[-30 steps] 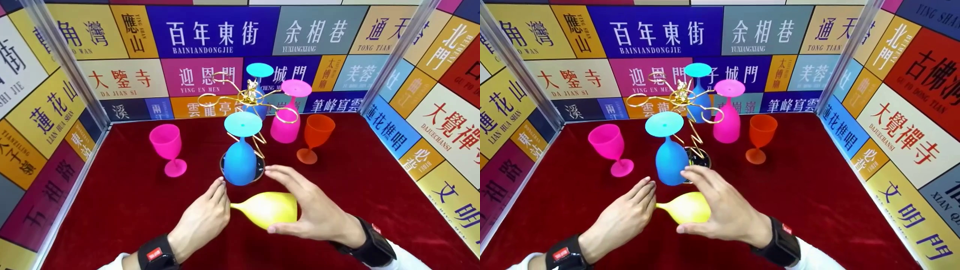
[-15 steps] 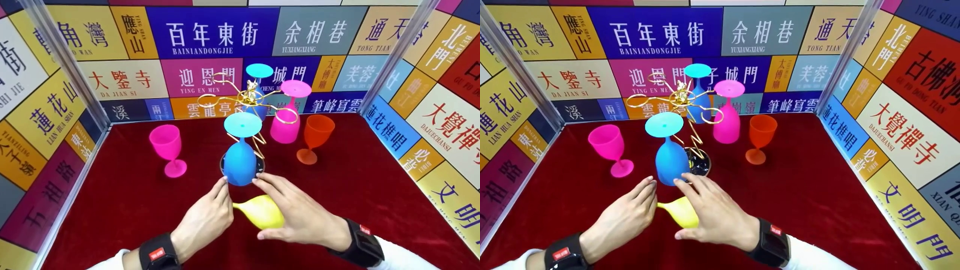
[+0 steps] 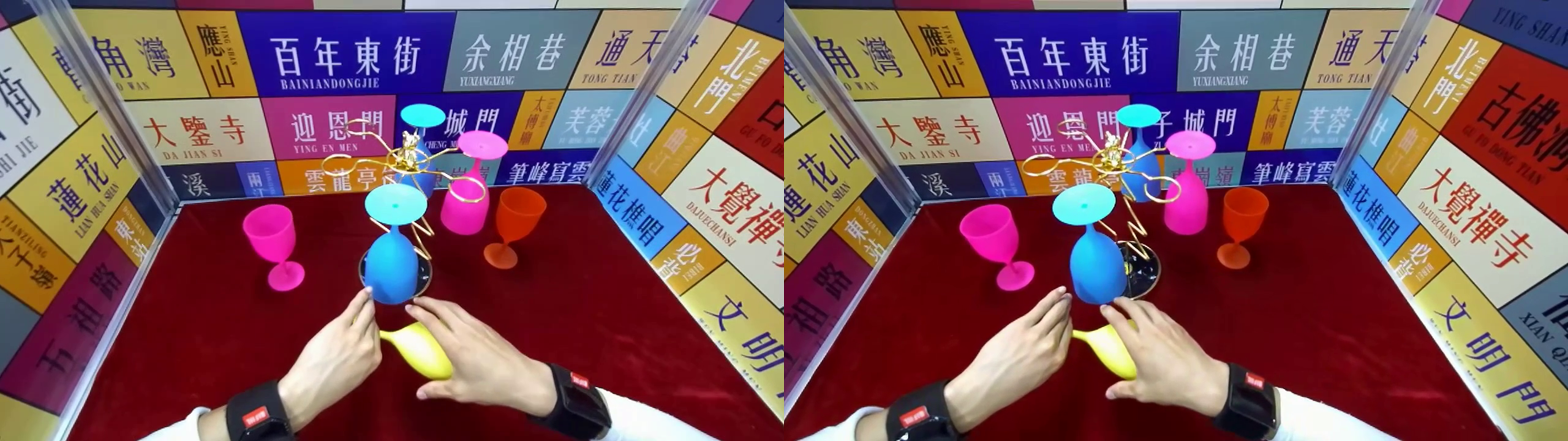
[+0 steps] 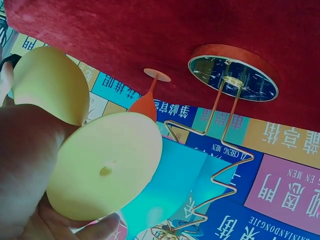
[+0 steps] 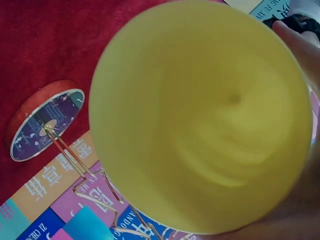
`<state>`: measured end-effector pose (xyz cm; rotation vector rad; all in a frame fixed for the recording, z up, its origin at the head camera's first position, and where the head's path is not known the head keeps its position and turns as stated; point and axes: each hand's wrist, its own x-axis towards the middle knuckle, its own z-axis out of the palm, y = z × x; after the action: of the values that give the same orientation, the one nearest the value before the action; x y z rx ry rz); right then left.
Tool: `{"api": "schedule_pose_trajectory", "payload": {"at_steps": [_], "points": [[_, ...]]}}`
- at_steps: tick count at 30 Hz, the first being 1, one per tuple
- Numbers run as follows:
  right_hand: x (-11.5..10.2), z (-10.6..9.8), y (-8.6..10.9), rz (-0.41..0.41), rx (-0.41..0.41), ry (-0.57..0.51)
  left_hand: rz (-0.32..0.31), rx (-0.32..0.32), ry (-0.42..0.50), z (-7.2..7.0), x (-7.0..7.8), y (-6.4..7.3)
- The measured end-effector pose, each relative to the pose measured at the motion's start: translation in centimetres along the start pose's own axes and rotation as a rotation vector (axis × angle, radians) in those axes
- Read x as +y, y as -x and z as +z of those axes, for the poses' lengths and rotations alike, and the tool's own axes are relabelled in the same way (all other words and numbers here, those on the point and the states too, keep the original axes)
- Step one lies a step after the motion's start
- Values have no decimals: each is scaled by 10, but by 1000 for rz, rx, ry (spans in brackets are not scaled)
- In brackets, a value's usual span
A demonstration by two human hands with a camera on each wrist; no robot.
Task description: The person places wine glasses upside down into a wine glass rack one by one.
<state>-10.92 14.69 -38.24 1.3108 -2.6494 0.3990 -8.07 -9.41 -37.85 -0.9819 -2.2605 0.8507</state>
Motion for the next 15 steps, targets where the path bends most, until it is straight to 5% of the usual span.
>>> {"api": "schedule_pose_trajectory", "payload": {"at_steps": [15], "points": [[3,16,0,47,-59,79,25,-13,-13,-2,3,-1]]}}
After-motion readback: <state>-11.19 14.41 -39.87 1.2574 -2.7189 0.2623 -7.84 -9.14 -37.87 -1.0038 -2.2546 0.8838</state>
